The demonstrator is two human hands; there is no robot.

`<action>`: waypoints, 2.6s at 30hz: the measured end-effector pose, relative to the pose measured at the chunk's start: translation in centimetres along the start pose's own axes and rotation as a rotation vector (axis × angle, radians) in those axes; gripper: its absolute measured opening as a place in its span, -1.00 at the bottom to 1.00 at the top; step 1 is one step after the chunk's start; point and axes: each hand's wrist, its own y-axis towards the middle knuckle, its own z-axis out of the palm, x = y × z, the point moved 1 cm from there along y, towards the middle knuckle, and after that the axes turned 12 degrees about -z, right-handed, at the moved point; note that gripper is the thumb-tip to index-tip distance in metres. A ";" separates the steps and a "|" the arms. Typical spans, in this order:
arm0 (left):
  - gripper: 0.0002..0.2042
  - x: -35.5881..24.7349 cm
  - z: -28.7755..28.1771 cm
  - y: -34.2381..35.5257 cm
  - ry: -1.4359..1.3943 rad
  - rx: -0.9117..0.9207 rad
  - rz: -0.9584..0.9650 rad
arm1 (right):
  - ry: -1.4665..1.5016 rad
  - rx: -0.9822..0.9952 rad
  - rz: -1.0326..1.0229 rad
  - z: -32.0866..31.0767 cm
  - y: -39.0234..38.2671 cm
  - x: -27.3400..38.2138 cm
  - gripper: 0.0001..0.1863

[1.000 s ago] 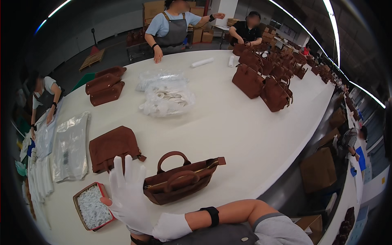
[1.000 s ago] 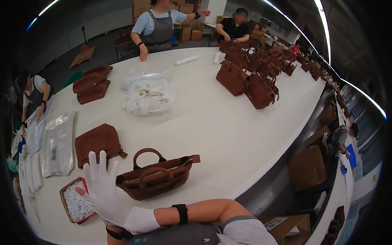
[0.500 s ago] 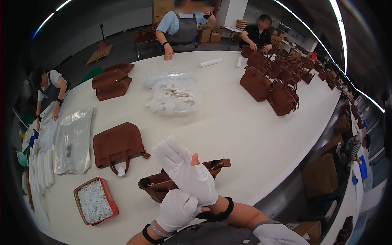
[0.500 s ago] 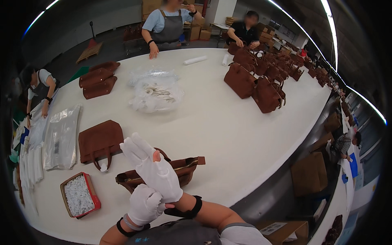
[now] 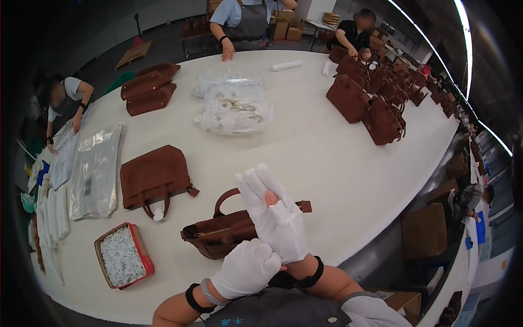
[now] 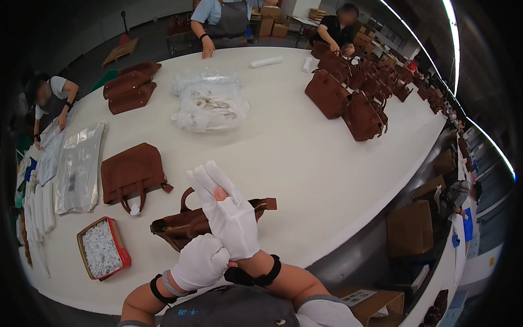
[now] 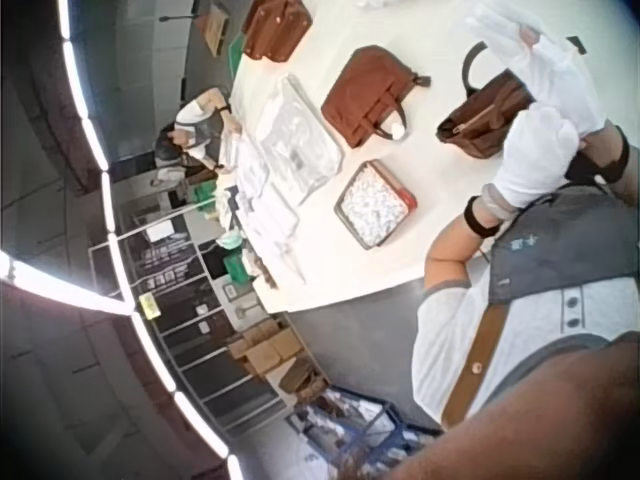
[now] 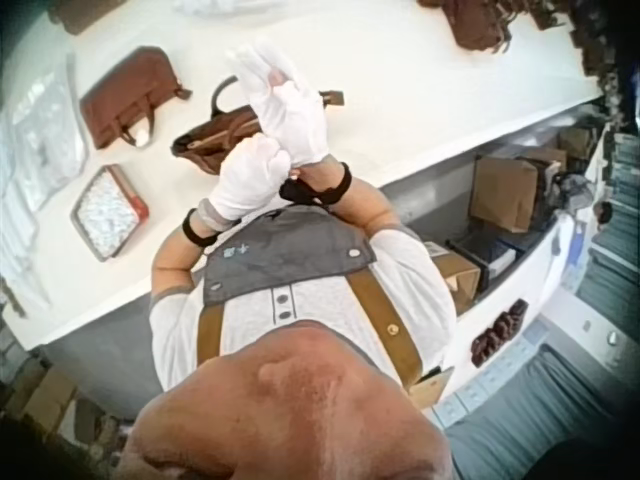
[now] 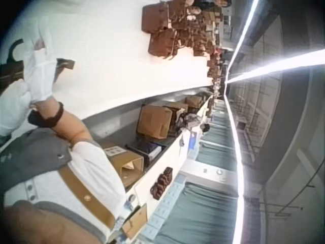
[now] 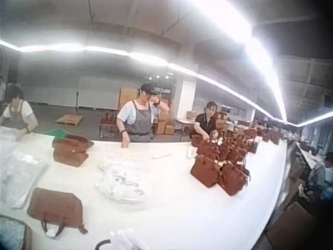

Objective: The person inserts white foam tubes into the handles of brown handbags to maintain their shape. They also place small white packing pellets into the bags and zip them closed. The process is repeated for multiple bags on a large white table.

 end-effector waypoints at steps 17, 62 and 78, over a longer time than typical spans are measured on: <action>-0.89 -0.2 1.2 -1.4 -0.382 0.559 -0.010 | -0.462 0.361 -0.411 -5.1 -0.6 -1.5 -0.20; -0.26 0.3 -2.9 -0.6 -2.050 -0.241 -0.118 | -0.907 0.988 0.160 -2.9 -9.0 -3.6 -0.84; -0.75 9.2 -8.3 -11.8 -0.631 -0.729 -0.648 | -1.178 0.085 0.162 -13.7 -4.7 12.5 -0.87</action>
